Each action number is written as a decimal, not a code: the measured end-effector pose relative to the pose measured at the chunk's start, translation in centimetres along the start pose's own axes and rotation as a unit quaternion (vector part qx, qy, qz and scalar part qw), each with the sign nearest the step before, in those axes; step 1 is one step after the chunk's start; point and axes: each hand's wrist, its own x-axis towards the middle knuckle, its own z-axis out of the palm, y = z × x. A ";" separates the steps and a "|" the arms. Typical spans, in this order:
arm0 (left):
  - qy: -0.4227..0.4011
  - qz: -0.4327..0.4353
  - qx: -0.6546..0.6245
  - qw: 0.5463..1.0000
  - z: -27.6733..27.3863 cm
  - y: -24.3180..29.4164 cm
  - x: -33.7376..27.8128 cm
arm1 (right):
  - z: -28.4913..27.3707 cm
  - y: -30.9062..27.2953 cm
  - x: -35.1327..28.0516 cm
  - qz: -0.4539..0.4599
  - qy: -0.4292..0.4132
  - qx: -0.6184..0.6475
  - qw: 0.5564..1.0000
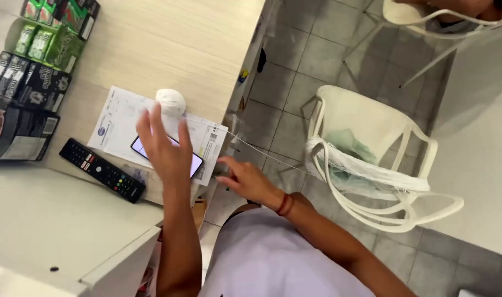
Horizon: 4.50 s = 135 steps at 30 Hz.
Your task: Winding a ball of white string by hand at a counter in a shop.
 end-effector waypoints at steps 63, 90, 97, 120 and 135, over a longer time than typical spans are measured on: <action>-0.206 -0.138 -0.544 0.802 -6.5 33.3 -19.6 | -19.7 -2.1 -32.3 -0.181 0.074 -0.120 0.973; -0.275 -0.070 -0.520 0.805 -8.4 27.3 -12.7 | -18.5 -1.0 -19.4 -0.143 0.198 -0.097 0.965; -0.163 0.010 -0.377 0.912 -7.2 25.2 -8.7 | -18.8 -7.3 -20.3 -0.211 0.142 -0.230 0.939; -0.149 0.081 -0.394 0.903 -4.3 19.4 -1.8 | -17.5 -6.9 -13.9 -0.167 0.087 -0.212 0.959; -0.358 0.153 -0.548 0.740 -2.8 18.9 -0.5 | -22.0 -6.7 -7.9 -0.150 0.265 -0.106 0.947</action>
